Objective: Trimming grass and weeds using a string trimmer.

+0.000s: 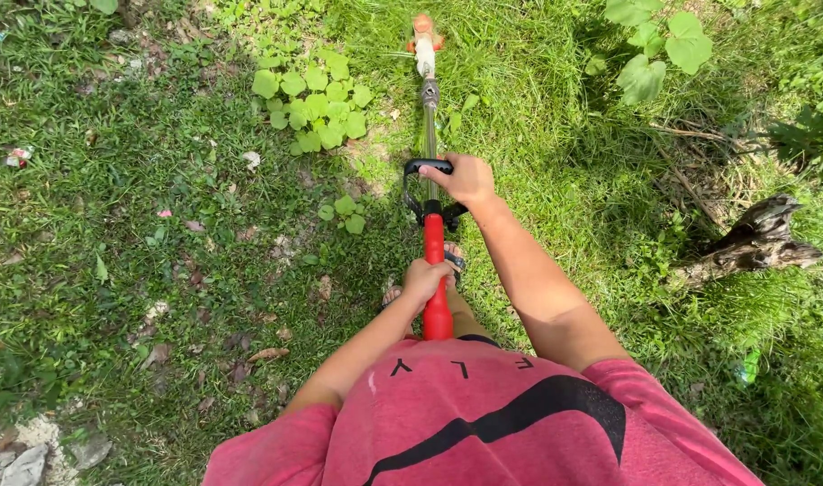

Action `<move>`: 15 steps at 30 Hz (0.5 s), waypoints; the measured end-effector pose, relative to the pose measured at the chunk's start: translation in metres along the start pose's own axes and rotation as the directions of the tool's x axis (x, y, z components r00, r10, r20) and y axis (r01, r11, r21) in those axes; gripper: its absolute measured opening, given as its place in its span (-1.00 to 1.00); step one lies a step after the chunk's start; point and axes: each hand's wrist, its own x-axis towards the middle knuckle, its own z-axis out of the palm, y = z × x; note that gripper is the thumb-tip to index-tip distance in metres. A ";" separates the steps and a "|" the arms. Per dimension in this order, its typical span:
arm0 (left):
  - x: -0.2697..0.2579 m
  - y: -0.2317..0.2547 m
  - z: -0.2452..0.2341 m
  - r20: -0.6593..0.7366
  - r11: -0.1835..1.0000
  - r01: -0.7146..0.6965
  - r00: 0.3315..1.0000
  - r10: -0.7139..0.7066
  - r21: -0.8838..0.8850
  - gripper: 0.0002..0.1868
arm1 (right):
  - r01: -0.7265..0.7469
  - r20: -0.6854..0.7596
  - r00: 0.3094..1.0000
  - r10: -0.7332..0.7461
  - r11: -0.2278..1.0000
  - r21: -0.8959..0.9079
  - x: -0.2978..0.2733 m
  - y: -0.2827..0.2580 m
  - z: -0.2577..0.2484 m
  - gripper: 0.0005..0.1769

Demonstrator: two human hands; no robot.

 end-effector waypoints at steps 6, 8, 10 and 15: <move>0.019 -0.011 0.020 0.019 0.992 -0.009 1.000 0.007 0.127 -0.85 | -0.073 -0.039 0.997 0.069 0.991 -0.112 -0.003 0.032 -0.015 -0.22; 0.023 -0.012 0.028 0.036 0.989 0.005 0.999 -0.011 0.150 -0.84 | -0.092 -0.061 0.994 0.086 0.990 -0.107 -0.003 0.049 -0.015 -0.22; 0.026 -0.011 0.037 0.053 0.985 0.017 0.998 -0.026 0.174 -0.82 | -0.111 -0.086 0.991 0.102 0.989 -0.102 -0.003 0.065 -0.018 -0.21; 0.038 -0.014 0.058 0.129 0.987 -0.028 0.992 0.007 0.160 -0.85 | -0.188 -0.105 0.979 0.176 0.976 -0.109 -0.004 0.092 -0.035 -0.16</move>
